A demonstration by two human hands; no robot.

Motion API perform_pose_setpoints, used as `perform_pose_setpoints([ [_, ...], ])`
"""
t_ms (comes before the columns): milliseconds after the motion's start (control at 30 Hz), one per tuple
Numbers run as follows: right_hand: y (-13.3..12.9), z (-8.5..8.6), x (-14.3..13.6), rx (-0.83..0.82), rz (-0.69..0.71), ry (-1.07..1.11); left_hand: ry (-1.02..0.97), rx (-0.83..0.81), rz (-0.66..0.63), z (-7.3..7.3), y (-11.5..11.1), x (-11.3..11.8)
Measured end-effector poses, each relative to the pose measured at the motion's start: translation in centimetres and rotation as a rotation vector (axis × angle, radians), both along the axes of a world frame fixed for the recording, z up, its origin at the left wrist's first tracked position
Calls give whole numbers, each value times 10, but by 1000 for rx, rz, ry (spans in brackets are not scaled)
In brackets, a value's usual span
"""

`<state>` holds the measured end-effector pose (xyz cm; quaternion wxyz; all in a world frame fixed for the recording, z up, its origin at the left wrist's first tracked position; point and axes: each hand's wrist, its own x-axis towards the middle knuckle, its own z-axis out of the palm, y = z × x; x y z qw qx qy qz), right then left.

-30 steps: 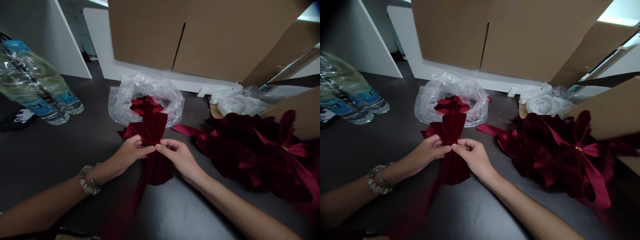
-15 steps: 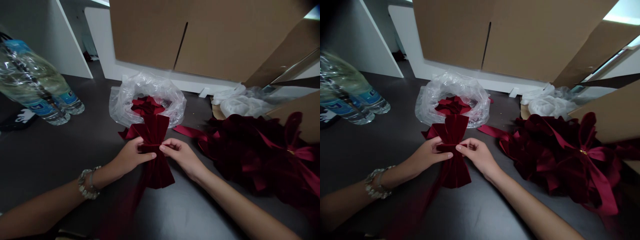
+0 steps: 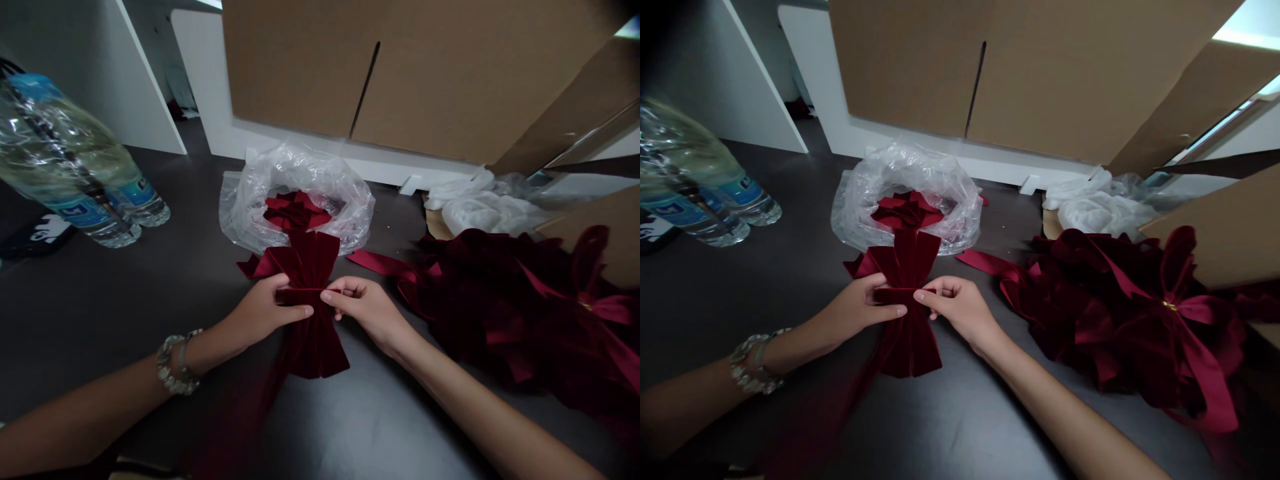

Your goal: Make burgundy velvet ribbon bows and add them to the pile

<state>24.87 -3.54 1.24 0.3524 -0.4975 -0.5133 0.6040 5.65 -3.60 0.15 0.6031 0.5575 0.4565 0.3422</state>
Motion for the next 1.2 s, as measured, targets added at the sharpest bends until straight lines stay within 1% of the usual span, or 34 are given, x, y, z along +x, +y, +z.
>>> perform_pose_setpoints([
  [133,1,2,1,18,1,-36,4,-1,4,1,-1,0],
  [333,1,2,1,48,9,-55,-15,-16,1,-1,-2,-1],
  [500,0,1,2,73,-9,-64,-30,-45,8,-1,0,-1],
  [700,1,-1,-1,109,-47,-94,-15,-34,29,2,-1,0],
  [767,0,-2,-3,118,-72,-87,-40,-25,42,4,-3,1],
  [833,0,-2,-3,115,-90,-56,-106,-39,49,7,-5,2],
  [900,0,-2,-2,73,-89,28,-190,-89,58,9,-6,2],
  [1033,2,-2,4,-127,-74,273,-310,-172,70,15,-6,1],
  [1100,2,-2,6,-188,-83,333,-343,-188,60,16,-6,1],
  [1200,1,-3,3,-222,-87,370,-369,-190,37,16,-7,1],
])
